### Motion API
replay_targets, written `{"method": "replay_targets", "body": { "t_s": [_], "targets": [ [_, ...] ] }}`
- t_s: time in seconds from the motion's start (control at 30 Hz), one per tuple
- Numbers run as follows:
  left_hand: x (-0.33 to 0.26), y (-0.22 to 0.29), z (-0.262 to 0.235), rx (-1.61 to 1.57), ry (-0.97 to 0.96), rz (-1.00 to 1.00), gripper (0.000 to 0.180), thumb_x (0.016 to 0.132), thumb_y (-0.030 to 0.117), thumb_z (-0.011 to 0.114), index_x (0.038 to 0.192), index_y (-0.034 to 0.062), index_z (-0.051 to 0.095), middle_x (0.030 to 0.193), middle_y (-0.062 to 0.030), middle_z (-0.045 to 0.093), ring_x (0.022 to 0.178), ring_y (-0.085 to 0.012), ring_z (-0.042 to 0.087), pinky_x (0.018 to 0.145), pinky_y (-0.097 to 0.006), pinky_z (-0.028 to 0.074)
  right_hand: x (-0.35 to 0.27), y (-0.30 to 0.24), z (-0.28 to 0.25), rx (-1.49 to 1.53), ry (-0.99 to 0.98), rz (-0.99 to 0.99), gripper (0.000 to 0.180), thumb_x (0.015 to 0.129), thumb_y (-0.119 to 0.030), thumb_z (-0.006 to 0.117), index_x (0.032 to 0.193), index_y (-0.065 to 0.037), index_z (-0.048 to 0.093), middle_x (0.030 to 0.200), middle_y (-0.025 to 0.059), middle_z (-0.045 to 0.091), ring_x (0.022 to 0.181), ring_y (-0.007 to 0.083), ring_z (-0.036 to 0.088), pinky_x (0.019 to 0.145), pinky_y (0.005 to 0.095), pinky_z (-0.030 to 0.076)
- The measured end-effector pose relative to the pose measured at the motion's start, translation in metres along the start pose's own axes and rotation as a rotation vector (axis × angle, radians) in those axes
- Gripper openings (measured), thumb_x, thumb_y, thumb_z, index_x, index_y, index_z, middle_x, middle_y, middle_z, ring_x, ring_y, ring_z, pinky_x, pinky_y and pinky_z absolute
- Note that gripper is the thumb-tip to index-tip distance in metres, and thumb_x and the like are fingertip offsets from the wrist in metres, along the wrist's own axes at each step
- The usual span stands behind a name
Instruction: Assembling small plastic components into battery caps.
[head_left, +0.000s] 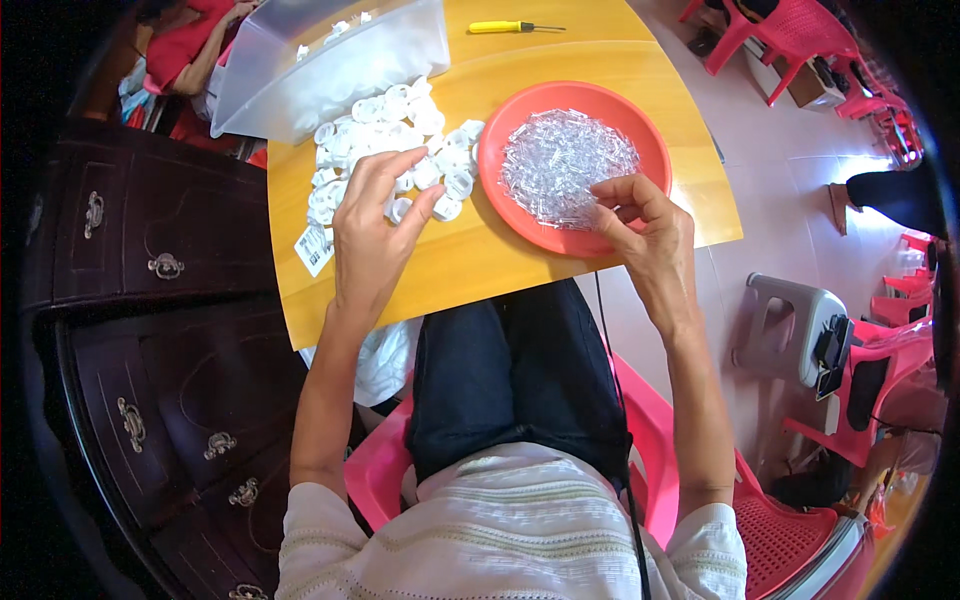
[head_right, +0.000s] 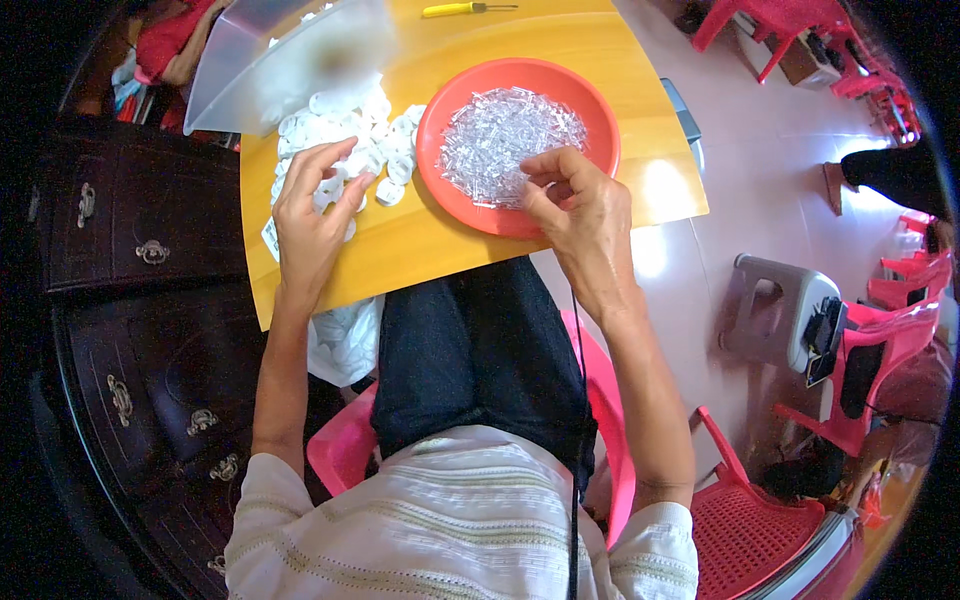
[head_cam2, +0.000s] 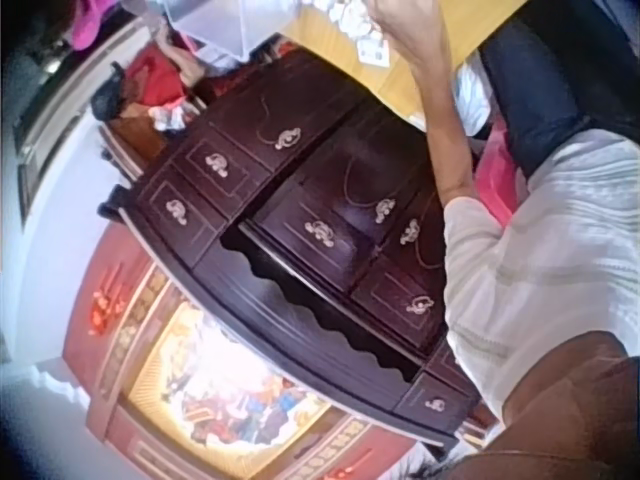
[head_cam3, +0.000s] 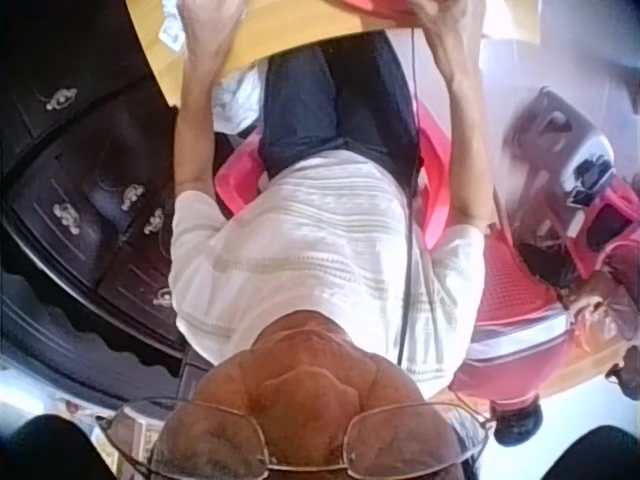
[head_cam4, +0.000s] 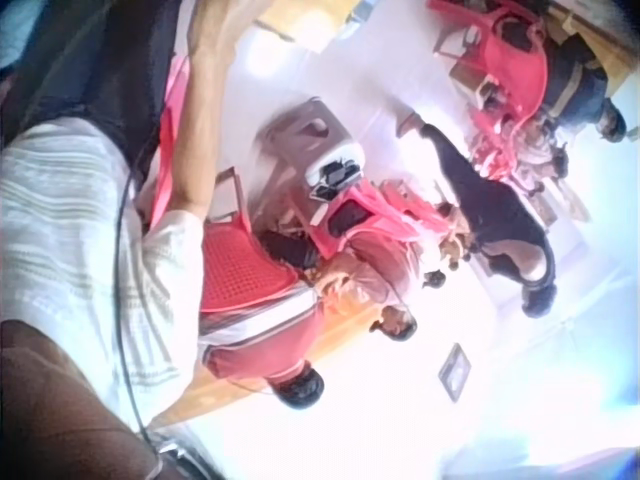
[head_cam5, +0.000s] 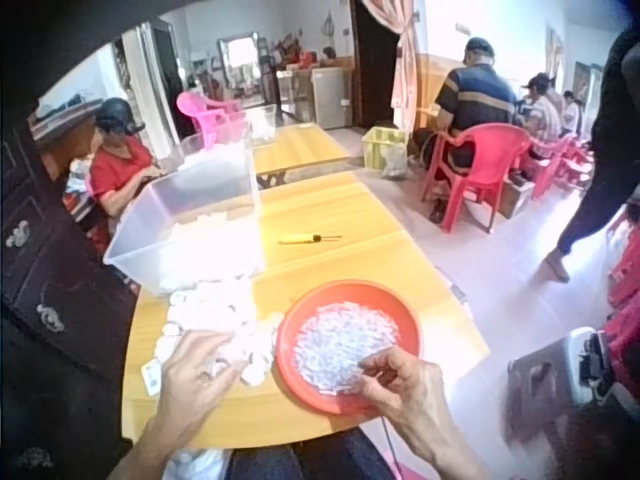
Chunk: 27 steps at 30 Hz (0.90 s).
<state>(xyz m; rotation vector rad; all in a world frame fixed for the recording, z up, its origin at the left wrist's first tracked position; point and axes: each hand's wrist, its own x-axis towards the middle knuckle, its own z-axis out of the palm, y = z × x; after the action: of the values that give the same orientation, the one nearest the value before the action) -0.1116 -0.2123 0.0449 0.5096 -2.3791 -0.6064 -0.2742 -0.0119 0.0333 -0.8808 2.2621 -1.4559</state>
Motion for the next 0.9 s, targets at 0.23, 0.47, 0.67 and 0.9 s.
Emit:
{"method": "replay_targets", "body": {
  "t_s": [0.23,0.47,0.67,0.9],
  "targets": [
    [-0.04,0.044,0.023,-1.131,-0.237,-0.419,0.033,0.085,-0.009,0.063,0.116,-0.0021,0.056,0.113,-0.0054,0.051,0.105,-0.013,0.055,0.088,-0.025,0.049,-0.018,-0.014,-0.005,0.442,-0.121,0.23,0.015,0.085,-0.008,0.066,0.097,0.002,0.068,0.077,0.0007,0.063,0.07,0.0063,0.056,0.062,0.0218,0.049],
    [-0.045,0.055,0.044,-1.0,-0.221,-0.364,0.035,0.088,-0.007,0.06,0.121,-0.0025,0.053,0.114,-0.0078,0.055,0.106,-0.015,0.056,0.089,-0.029,0.049,-0.004,-0.01,-0.003,0.378,-0.139,0.193,0.017,0.085,-0.008,0.065,0.1,0.001,0.069,0.079,0.0014,0.063,0.07,0.007,0.057,0.057,0.0238,0.05],
    [-0.058,0.055,0.05,-1.151,-0.232,-0.545,0.031,0.09,-0.002,0.061,0.12,-0.002,0.052,0.104,-0.0055,0.059,0.096,-0.0094,0.057,0.083,-0.022,0.049,-0.001,0.0,-0.003,0.136,-0.073,0.012,0.017,0.083,-0.006,0.064,0.096,0.003,0.069,0.08,0.0077,0.066,0.071,0.0107,0.061,0.057,0.027,0.051],
    [-0.073,0.061,0.054,-1.232,-0.181,-0.563,0.037,0.087,-0.005,0.064,0.122,-0.0016,0.052,0.109,-0.0066,0.059,0.097,-0.0108,0.058,0.086,-0.024,0.049,0.001,0.001,-0.002,-0.077,-0.052,-0.145,0.017,0.087,-0.013,0.068,0.098,0.0,0.07,0.084,0.0036,0.066,0.071,0.0089,0.06,0.059,0.0249,0.051]
  ]
}}
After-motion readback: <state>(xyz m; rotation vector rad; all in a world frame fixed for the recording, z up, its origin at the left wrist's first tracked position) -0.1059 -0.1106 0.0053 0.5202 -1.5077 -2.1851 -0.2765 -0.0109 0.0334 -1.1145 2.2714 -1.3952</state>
